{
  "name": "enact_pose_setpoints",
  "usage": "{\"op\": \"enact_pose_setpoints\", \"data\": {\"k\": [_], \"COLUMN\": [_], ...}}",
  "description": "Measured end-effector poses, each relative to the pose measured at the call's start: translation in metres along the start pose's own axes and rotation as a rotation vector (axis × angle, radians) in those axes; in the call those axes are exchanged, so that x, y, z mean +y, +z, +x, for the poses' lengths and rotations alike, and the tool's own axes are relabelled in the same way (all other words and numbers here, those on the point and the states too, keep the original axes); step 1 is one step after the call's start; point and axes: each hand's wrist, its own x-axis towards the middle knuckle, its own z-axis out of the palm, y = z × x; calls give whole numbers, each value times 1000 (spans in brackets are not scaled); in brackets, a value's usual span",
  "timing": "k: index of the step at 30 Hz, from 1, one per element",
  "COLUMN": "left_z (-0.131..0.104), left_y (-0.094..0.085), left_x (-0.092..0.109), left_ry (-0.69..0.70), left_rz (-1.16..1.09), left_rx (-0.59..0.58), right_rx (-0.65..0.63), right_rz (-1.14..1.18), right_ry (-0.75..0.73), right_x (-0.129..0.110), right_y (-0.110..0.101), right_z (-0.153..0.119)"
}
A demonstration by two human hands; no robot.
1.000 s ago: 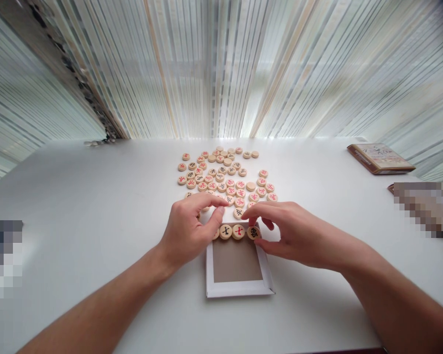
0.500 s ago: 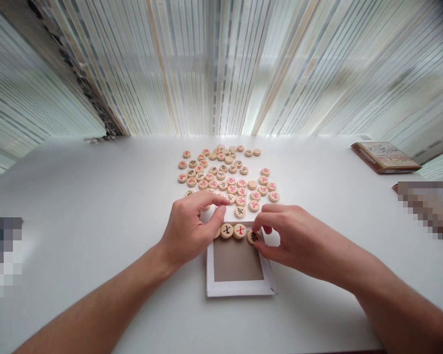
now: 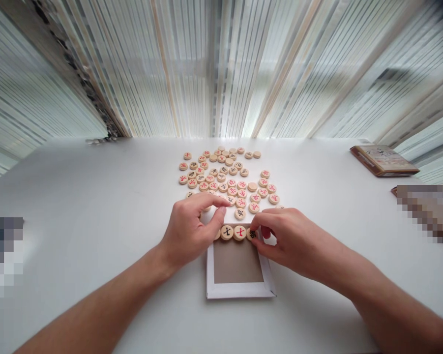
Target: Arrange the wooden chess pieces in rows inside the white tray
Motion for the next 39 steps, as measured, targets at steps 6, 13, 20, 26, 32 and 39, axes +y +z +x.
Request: {"op": "enact_pose_setpoints", "data": {"k": [6,13,20,26,32,39], "left_z": [0,1,9,21,30,32], "left_y": [-1,-3,-16,-33,-45,-46], "left_x": [0,1,-10,-26,-42,-53], "left_ry": [-29,-65,-110,-169,-210,-253], "left_rz": [3,24,47,139,243,293], "left_rx": [-1,10,74,176,230,211], "right_rx": [28,186,669,771,783,762], "right_rz": [27,215,379,419,443,458], "right_ry": [-27,7,242,340,369,370], "right_x": [0,8,44,76,91,91], "right_y": [0,-11,-11,-6,-2,0], "right_z": [-1,-1,18,30,34,35]}}
